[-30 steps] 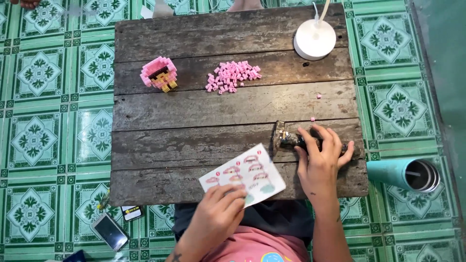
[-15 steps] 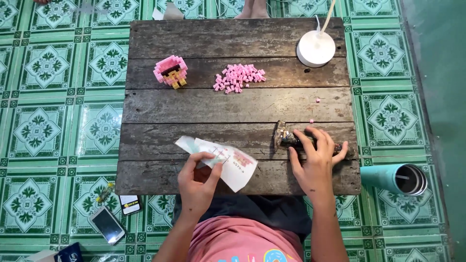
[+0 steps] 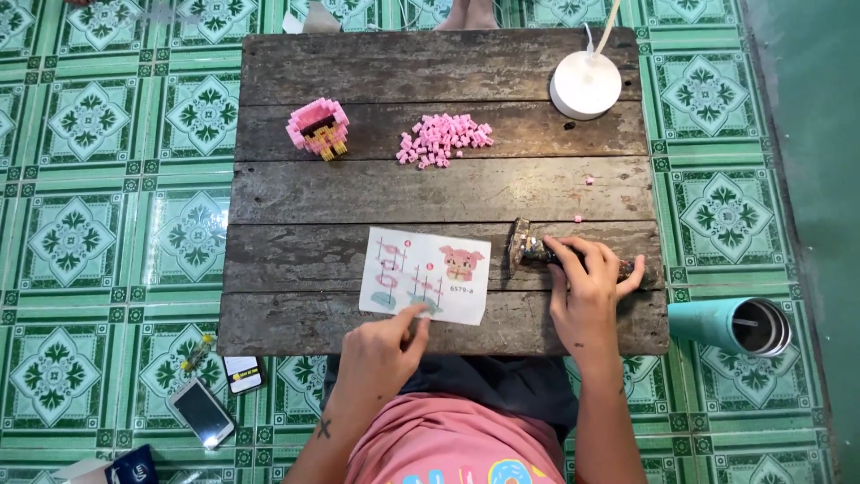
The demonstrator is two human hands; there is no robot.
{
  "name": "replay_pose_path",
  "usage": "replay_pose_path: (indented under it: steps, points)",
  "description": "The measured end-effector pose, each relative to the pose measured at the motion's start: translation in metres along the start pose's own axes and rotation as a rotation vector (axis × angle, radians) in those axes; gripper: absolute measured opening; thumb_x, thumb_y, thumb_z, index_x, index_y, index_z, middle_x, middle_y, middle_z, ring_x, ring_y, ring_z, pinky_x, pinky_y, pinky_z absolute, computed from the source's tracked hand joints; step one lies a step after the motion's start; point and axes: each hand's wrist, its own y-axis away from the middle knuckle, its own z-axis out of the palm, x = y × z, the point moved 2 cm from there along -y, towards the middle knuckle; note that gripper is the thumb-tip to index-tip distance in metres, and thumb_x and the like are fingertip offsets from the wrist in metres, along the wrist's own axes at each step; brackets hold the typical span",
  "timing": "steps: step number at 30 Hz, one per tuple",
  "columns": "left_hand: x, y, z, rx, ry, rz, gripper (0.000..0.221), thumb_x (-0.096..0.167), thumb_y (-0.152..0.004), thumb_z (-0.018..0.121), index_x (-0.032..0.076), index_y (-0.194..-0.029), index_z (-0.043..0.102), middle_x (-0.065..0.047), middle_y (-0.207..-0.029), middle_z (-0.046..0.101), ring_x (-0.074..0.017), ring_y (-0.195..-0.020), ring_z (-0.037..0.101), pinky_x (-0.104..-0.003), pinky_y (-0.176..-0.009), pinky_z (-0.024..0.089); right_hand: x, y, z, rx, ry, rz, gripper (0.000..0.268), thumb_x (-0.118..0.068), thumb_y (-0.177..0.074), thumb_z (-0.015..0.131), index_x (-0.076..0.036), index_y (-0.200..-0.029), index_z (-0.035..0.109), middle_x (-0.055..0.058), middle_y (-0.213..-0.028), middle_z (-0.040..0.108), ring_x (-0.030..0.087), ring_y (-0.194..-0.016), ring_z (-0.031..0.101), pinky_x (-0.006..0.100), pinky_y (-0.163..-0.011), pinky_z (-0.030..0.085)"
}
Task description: Assembling a small 3D character figure using tiny pink interlocking plastic blocks on a wooden table.
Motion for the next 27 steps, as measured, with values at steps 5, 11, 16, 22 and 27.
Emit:
replay_pose_path:
  steps: [5, 11, 16, 22, 27]
  points:
    - [0.0, -0.004, -0.003, 0.165, -0.044, 0.226, 0.024, 0.007, -0.089, 0.082, 0.009, -0.113, 0.082, -0.006, -0.109, 0.077, -0.0257, -0.095, 0.067, -0.039, -0.084, 0.054, -0.008, -0.001, -0.007, -0.003, -0.02, -0.005, 0.057, 0.008, -0.092, 0.076, -0.016, -0.144, 0.077, 0.002, -0.14, 0.071, 0.027, -0.129, 0.057, 0.072, -0.133, 0.009]
    - [-0.01, -0.006, 0.014, 0.107, -0.114, 0.254, 0.038, 0.014, -0.09, 0.08, 0.012, -0.129, 0.083, -0.011, -0.144, 0.068, -0.0315, -0.141, 0.059, -0.048, -0.117, 0.042, -0.01, -0.002, -0.007, 0.005, -0.003, -0.084, 0.052, 0.005, -0.094, 0.078, -0.019, -0.14, 0.078, 0.001, -0.138, 0.072, 0.027, -0.125, 0.058, 0.068, -0.132, 0.017]
    - [-0.007, -0.009, 0.012, 0.167, -0.109, 0.263, 0.035, 0.012, -0.088, 0.081, 0.015, -0.123, 0.086, -0.007, -0.141, 0.07, -0.028, -0.133, 0.063, -0.044, -0.112, 0.046, -0.014, -0.002, -0.007, 0.003, 0.002, -0.101, 0.049, 0.002, -0.095, 0.079, -0.019, -0.139, 0.08, 0.003, -0.136, 0.072, 0.027, -0.123, 0.06, 0.068, -0.132, 0.019]
    - [-0.008, -0.008, 0.014, 0.111, -0.098, 0.285, 0.035, 0.013, -0.09, 0.082, 0.014, -0.125, 0.086, -0.008, -0.141, 0.07, -0.0293, -0.136, 0.061, -0.046, -0.112, 0.044, -0.012, 0.0, -0.006, -0.01, -0.022, -0.094, 0.045, 0.0, -0.095, 0.08, -0.017, -0.137, 0.08, 0.004, -0.136, 0.072, 0.027, -0.124, 0.06, 0.068, -0.133, 0.019]
    - [-0.009, -0.011, 0.014, 0.057, -0.041, 0.283, 0.035, 0.013, -0.089, 0.082, 0.014, -0.123, 0.087, -0.008, -0.141, 0.068, -0.03, -0.136, 0.057, -0.047, -0.112, 0.037, -0.016, -0.003, -0.01, -0.014, -0.045, -0.092, 0.049, 0.0, -0.089, 0.082, -0.015, -0.136, 0.079, 0.003, -0.137, 0.072, 0.028, -0.127, 0.062, 0.069, -0.134, 0.019]
